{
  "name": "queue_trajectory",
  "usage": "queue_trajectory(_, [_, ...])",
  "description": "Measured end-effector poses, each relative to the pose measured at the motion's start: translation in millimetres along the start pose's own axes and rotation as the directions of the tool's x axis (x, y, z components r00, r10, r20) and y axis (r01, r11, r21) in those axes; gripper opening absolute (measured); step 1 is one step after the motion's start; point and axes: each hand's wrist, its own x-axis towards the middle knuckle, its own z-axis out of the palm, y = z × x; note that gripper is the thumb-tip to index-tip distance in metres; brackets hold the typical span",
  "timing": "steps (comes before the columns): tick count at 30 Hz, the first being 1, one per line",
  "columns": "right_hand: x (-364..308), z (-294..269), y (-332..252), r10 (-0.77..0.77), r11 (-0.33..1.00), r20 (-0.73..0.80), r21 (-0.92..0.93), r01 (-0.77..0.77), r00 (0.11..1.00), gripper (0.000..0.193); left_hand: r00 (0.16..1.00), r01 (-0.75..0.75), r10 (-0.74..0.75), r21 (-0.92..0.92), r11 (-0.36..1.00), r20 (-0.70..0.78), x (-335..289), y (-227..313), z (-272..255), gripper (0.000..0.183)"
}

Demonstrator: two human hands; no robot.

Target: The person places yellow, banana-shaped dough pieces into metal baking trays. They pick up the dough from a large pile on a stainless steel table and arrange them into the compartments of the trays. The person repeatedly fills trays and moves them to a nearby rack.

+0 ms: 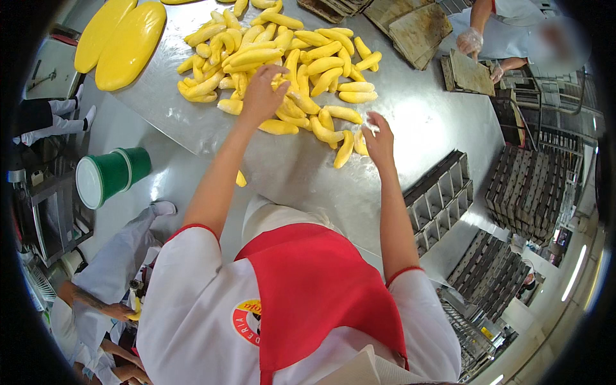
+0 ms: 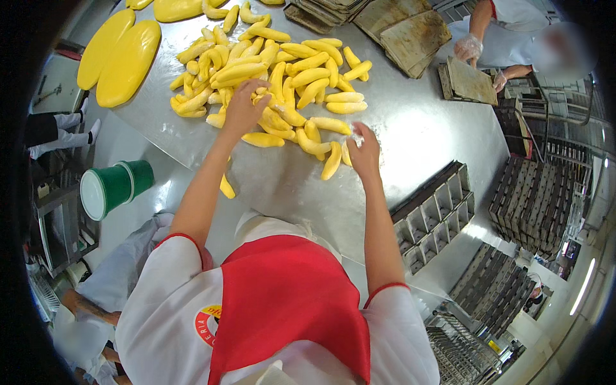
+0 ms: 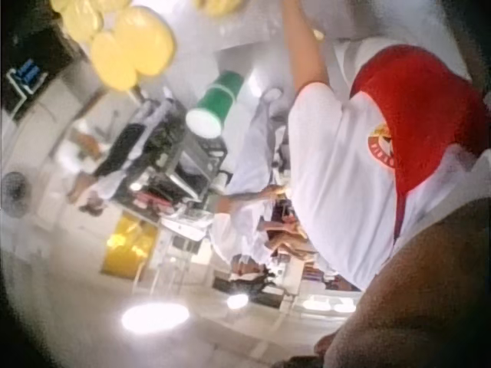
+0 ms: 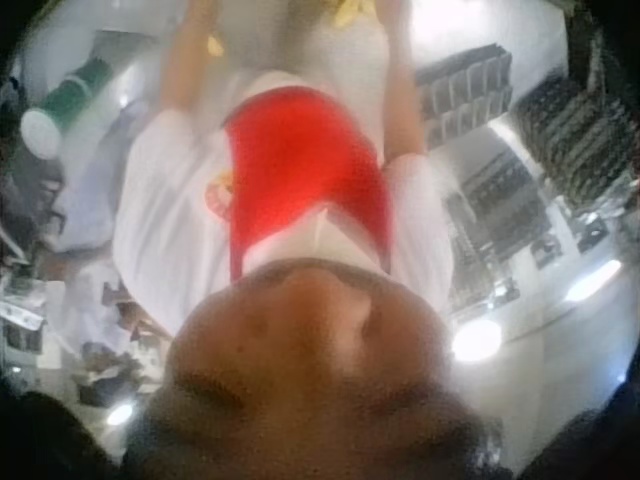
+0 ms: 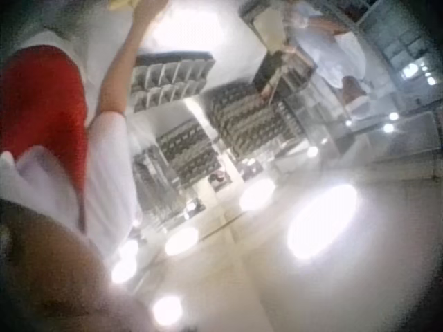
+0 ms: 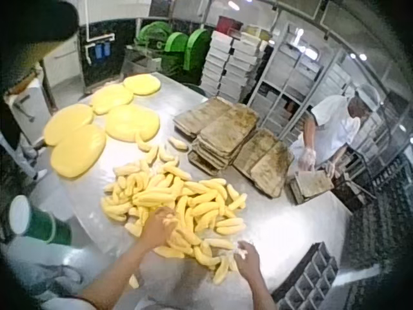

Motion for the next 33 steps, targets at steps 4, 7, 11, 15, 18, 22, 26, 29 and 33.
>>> queue_trajectory(4, [103.2,22.0,-5.4,-0.367,0.891,0.016,-0.282,0.356,0.93,0.054,0.983,0.01,0.063,0.394,0.919,-0.172,3.8,-31.7,34.5,0.044])
queue_trajectory(7, [133.0,57.4,17.4,-0.257,0.831,-0.01,-0.512,0.215,0.966,0.063,0.953,0.058,0.104,0.507,0.86,-0.284,-28.5,-5.0,74.4,0.042])
queue_trajectory(11, [71.9,108.3,3.7,-0.279,0.768,-0.032,-0.608,0.203,0.96,0.059,0.987,-0.131,0.15,0.241,0.961,-0.062,-98.9,24.6,70.7,0.029])
queue_trajectory(15, [-13.1,71.0,10.3,-0.337,0.817,0.223,-0.413,0.402,0.915,0.048,0.969,-0.119,0.099,0.073,0.99,0.228,-160.8,-3.6,42.6,0.02])
queue_trajectory(18, [-44.4,38.2,19.1,-0.358,0.832,0.291,-0.331,0.445,0.887,0.045,0.976,0.07,-0.075,0.03,0.997,0.205,-177.7,-20.1,10.3,0.017])
queue_trajectory(22, [-44.1,12.0,21.7,-0.066,0.865,0.355,-0.445,0.23,0.933,0.049,0.976,0.165,-0.124,0.233,0.958,-0.181,-171.4,-31.7,-38.5,0.022])
queue_trajectory(26, [-16.0,10.5,87.0,0.237,0.917,0.023,-0.335,-0.216,0.971,0.044,0.85,0.503,-0.48,0.065,0.862,-0.215,-189.1,-113.6,-38.4,0.034])
queue_trajectory(29, [-16.6,-10.6,53.9,0.291,0.956,-0.083,0.065,-0.286,0.953,0.04,0.874,0.47,-0.423,0.195,0.861,-0.238,-188.4,-63.3,9.9,0.041])
queue_trajectory(33, [-43.8,-15.2,31.7,0.124,0.971,-0.05,0.21,-0.111,0.991,0.061,0.915,0.402,-0.403,-0.043,0.915,-0.019,-167.3,-14.2,98.3,0.049])
